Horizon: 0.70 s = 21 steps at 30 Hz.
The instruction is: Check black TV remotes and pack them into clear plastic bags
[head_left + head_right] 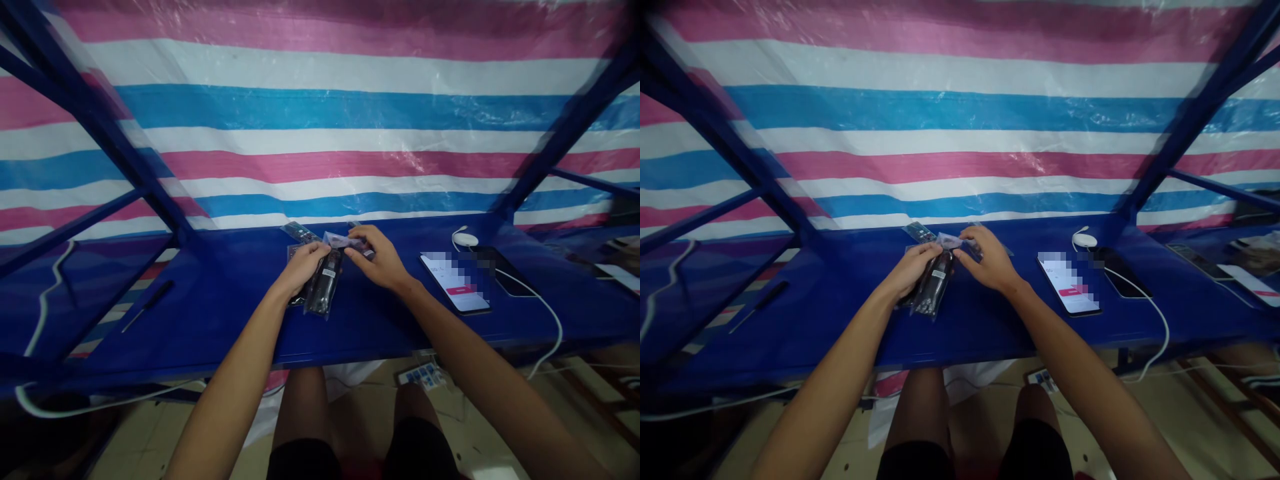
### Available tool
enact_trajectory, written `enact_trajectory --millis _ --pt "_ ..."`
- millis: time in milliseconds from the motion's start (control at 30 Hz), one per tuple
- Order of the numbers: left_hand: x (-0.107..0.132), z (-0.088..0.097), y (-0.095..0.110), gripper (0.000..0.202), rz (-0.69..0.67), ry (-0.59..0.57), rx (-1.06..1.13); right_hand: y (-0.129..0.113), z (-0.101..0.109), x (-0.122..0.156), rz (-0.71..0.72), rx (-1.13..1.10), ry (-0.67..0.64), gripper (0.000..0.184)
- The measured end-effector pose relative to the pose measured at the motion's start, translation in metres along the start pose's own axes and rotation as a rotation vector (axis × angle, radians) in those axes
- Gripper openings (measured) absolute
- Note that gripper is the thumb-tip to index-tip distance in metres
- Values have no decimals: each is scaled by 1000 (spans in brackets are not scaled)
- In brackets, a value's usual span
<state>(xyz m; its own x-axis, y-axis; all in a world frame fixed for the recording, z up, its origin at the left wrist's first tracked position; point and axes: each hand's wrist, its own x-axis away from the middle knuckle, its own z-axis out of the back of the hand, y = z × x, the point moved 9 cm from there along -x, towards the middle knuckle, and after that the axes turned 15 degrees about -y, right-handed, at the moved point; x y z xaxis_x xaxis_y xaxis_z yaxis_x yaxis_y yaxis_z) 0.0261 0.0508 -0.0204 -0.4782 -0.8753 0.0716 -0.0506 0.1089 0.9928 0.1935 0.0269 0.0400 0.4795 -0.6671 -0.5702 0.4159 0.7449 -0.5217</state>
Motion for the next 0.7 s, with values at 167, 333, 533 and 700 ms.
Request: enact_trajectory --millis 167,333,533,700 --pt "4 3 9 21 -29 97 -81 17 -8 -2 -168 -188 45 20" --pt "2 0 10 26 -56 101 -120 33 -23 -2 -314 -473 26 26" --pt "0 -7 9 30 -63 87 -154 41 -34 0 -399 -718 -2 31" --pt "-4 -6 7 27 -94 92 -196 37 -36 -1 -390 -762 -34 33"
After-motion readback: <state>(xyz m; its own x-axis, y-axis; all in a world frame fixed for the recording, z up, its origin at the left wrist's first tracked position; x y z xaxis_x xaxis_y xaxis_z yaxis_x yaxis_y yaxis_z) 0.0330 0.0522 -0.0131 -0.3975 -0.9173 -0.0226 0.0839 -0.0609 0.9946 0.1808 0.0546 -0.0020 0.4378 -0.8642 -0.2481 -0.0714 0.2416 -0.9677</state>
